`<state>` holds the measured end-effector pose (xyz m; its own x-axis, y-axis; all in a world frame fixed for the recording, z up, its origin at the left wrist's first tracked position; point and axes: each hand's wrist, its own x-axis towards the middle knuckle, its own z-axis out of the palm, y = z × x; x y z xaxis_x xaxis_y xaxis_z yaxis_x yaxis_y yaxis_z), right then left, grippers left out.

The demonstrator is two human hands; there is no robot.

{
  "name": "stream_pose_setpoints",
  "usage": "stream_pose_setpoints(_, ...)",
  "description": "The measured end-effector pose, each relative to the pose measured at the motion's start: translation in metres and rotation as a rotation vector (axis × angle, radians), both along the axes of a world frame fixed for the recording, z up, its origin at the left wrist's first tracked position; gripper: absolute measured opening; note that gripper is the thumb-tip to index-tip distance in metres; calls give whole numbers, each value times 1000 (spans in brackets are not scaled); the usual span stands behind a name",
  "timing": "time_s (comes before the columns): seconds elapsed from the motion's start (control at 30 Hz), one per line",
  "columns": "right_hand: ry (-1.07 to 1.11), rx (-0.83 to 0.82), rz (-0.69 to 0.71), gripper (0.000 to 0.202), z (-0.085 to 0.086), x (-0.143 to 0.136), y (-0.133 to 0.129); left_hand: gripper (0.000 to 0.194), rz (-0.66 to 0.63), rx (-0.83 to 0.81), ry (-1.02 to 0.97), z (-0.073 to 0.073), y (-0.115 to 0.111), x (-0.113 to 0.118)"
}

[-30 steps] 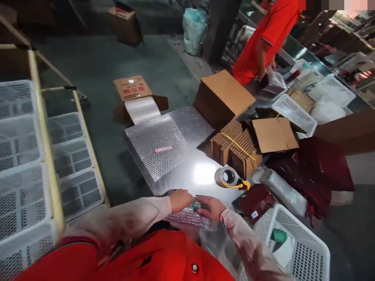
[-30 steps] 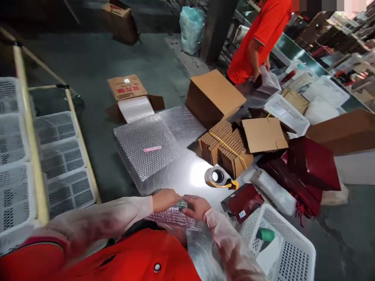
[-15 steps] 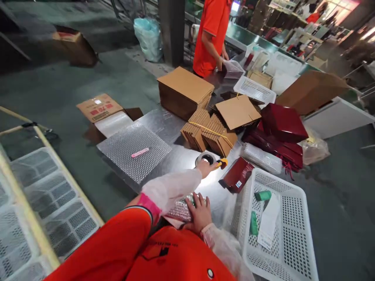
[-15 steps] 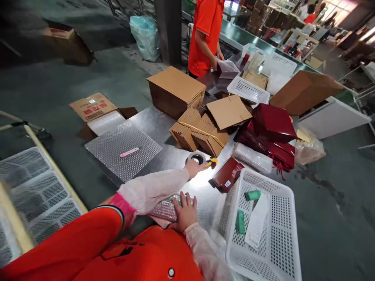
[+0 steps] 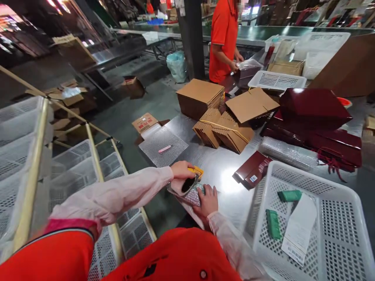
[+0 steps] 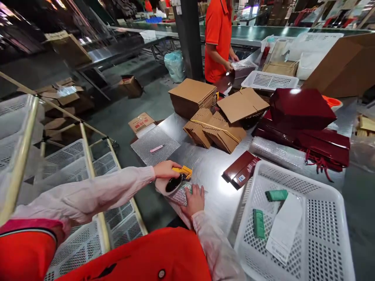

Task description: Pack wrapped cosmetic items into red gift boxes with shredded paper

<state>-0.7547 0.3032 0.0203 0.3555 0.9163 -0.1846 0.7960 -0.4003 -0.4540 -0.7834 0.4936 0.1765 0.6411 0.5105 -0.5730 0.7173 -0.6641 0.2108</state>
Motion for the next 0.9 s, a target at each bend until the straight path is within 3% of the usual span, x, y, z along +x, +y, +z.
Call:
stream_pose_setpoints(0.13, -48, -50, -101, 98, 2, -11, 8, 53, 53, -51, 47, -10, -13, -10)
stream_pose_setpoints(0.2, -67, -87, -132, 101, 3, -15, 11, 58, 68, -44, 9, -9, -21, -27)
stream_pose_setpoints(0.3, -72, -117, -136, 98, 4, -15, 16, 66, 89, -30, -59, -2, -48, -80)
stream_pose_setpoints(0.4, -29, -124, -136, 97, 9, -3, 24, 72, 188, -39, -54, -4, -88, -157)
stream_pose_setpoints(0.47, 94, -172, -128, 96, 14, 14, 33, 72, 257, -78, -87, -17, -113, -200)
stream_pose_setpoints(0.53, 254, -266, -90, 84, 19, 41, 46, 72, 275, -69, -165, -38, -128, -219)
stream_pose_setpoints(0.6, 410, -367, -26, 65, 23, 75, 62, 73, 289, -47, -222, -61, -128, -209)
stream_pose_setpoints(0.7, 559, -435, 22, 56, 31, 126, 88, 75, 313, -40, -291, -85, -106, -161)
stream_pose_setpoints(0.8, 608, -333, 23, 71, 35, 160, 106, 76, 297, -44, -405, -88, -79, -107)
stream_pose_setpoints(0.9, 734, -186, 9, 99, 24, 170, 110, 73, 265, -45, -470, -80, -64, -74)
